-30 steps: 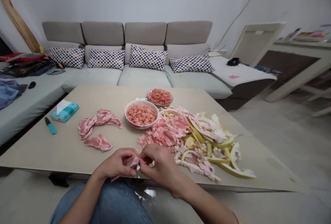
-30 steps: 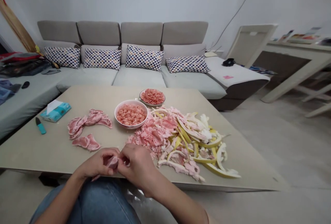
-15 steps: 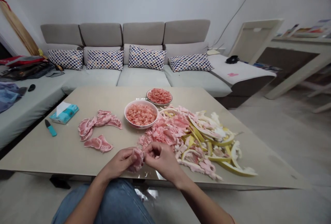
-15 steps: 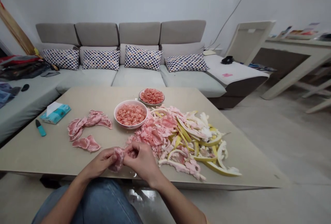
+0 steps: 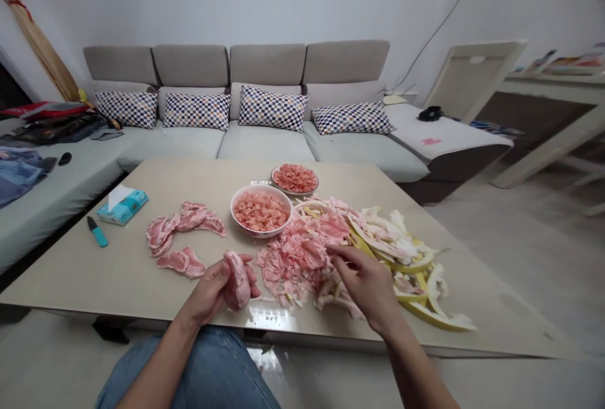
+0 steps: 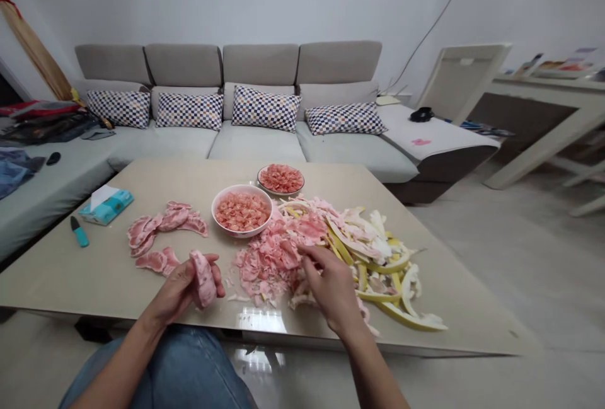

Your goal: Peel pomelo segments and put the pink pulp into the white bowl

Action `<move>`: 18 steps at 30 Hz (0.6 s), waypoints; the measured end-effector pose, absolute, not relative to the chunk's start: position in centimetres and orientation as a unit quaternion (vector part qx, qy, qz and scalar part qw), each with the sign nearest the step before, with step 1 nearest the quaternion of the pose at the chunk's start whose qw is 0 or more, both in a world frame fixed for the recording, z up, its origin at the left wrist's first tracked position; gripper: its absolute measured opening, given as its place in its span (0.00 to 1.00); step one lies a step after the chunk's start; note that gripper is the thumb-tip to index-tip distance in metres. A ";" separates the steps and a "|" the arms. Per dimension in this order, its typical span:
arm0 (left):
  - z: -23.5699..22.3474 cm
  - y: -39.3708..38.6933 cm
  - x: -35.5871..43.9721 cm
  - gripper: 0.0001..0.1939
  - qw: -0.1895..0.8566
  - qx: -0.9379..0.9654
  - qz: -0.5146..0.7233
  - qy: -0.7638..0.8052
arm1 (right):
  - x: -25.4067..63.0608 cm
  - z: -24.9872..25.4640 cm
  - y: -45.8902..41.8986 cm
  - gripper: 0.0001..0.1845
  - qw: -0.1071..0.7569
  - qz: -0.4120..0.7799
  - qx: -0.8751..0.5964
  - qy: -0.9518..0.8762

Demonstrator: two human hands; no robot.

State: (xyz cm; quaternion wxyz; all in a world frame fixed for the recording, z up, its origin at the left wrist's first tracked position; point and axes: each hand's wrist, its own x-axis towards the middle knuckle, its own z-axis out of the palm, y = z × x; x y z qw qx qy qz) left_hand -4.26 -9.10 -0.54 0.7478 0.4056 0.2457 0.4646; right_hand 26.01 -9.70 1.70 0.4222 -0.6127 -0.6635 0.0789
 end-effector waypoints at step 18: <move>-1.2 -9.4 -3.8 0.28 0.678 0.527 0.380 0.345 | 14.5 3.8 -12.4 0.11 0.452 0.077 -0.394 -0.797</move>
